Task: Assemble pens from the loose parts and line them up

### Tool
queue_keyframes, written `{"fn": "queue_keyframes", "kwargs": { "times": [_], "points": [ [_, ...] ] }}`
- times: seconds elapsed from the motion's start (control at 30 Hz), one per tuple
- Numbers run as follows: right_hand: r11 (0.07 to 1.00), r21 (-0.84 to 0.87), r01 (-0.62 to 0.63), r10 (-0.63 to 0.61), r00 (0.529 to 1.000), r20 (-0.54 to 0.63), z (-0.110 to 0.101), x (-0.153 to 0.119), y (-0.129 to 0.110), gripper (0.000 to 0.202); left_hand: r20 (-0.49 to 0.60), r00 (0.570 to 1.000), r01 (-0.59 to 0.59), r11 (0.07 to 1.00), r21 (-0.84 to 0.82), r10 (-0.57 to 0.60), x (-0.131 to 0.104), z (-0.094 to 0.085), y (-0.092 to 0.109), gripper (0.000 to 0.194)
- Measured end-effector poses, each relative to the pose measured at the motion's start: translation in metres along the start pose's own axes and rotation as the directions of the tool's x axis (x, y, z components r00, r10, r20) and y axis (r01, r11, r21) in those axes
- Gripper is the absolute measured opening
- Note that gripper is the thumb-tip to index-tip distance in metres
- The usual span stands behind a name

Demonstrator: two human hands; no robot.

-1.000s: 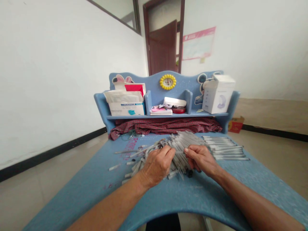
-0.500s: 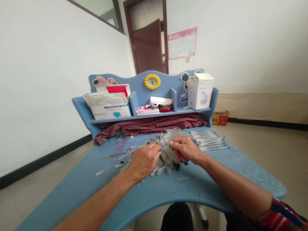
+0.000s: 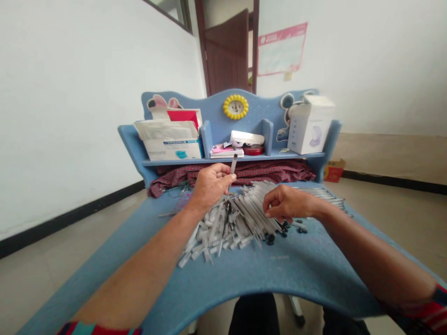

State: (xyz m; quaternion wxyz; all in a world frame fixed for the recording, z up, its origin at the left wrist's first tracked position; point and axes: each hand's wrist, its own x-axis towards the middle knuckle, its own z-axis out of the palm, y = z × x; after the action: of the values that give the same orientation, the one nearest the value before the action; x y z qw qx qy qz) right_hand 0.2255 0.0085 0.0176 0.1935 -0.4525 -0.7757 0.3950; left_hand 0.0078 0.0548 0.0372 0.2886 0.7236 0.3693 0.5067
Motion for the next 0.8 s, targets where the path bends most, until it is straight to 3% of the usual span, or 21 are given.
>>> {"fn": "queue_keyframes", "kwargs": {
  "times": [0.1, 0.27, 0.4, 0.53, 0.8],
  "points": [
    [0.999, -0.043, 0.032, -0.029, 0.998, 0.055, 0.01, 0.013, -0.005, 0.004, -0.049, 0.995, 0.074, 0.985, -0.154, -0.083, -0.003, -0.005, -0.012, 0.014],
    [0.953, -0.235, 0.189, -0.176, 0.981, 0.076, 0.026, 0.035, -0.02, 0.007, -0.109, 0.979, 0.139, 0.958, -0.253, -0.171, -0.008, -0.014, -0.023, 0.014],
    [0.914, -0.334, 0.23, -0.25, 0.968, -0.017, 0.035, 0.047, -0.023, 0.01, -0.129, 0.969, 0.165, 0.938, -0.304, -0.212, -0.009, -0.018, -0.024, 0.014],
    [0.889, -0.415, 0.195, -0.28, 0.947, -0.155, 0.042, 0.049, -0.017, 0.01, -0.121, 0.964, 0.187, 0.928, -0.321, -0.236, -0.011, -0.02, -0.025, 0.013],
    [0.875, -0.417, 0.247, -0.348, 0.919, -0.184, 0.058, 0.046, -0.01, 0.012, -0.085, 0.951, 0.248, 0.899, -0.362, -0.297, -0.014, -0.024, -0.031, 0.011]
  ]
}}
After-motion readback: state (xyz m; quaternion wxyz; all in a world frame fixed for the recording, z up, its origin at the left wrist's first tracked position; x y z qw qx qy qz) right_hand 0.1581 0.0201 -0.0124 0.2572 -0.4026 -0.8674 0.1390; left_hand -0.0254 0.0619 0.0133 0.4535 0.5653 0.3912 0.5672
